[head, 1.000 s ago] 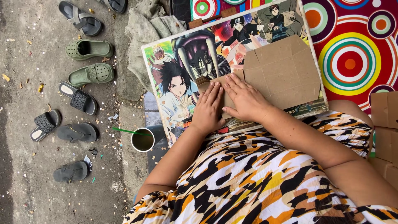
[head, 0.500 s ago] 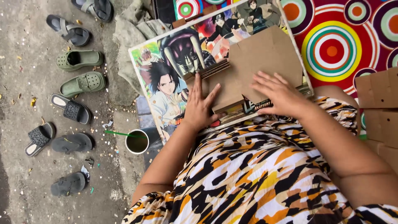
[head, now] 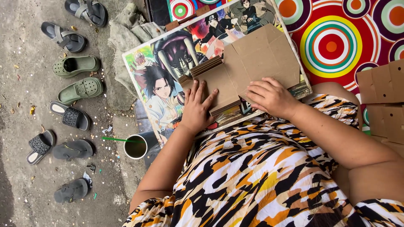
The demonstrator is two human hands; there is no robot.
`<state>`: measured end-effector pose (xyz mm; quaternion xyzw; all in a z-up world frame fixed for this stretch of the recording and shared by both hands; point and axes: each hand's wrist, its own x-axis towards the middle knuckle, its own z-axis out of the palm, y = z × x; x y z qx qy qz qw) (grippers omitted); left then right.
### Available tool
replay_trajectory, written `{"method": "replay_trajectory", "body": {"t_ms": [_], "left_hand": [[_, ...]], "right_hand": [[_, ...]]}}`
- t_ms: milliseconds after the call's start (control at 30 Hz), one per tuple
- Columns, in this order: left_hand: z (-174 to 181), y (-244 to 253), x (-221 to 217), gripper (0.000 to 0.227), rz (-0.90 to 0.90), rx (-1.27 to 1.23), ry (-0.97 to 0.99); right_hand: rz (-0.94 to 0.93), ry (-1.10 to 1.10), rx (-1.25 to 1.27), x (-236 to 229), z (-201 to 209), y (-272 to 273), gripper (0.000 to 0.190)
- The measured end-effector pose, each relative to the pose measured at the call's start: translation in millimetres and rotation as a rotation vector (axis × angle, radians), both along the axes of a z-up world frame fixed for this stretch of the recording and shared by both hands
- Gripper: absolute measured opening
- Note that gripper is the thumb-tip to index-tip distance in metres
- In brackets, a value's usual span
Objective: Folding cardboard templates into boxes
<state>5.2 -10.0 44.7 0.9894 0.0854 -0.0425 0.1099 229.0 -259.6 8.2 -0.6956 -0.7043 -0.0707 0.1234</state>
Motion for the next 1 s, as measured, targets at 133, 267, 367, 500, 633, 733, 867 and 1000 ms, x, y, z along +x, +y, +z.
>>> {"method": "replay_trajectory", "body": {"t_ms": [133, 267, 367, 500, 633, 733, 867, 1000], "left_hand": [[5, 1, 2, 0.101, 0.000, 0.001, -0.017], [22, -2, 9, 0.094, 0.005, 0.023, 0.005], [38, -11, 20, 0.090, -0.025, 0.063, 0.070], [45, -13, 33, 0.100, -0.135, 0.009, 0.137], [46, -4, 33, 0.107, -0.173, -0.034, 0.176], [47, -1, 35, 0.111, -0.174, -0.081, 0.189], [17, -5, 41, 0.096, -0.140, -0.030, 0.230], [16, -19, 45, 0.080, -0.110, 0.035, 0.249]], "right_hand": [[0.018, 0.007, 0.025, 5, -4, 4, 0.043], [0.066, 0.046, -0.007, 6, -5, 8, 0.041], [0.082, 0.042, -0.010, 4, 2, 12, 0.039], [0.088, 0.040, 0.022, 6, 0, 15, 0.042], [0.090, 0.105, -0.059, 12, 6, 17, 0.047], [0.090, 0.106, -0.061, 13, 2, 17, 0.049], [0.096, 0.069, -0.084, 12, 6, 18, 0.047], [0.090, 0.114, -0.233, 10, 46, 28, 0.054]]}}
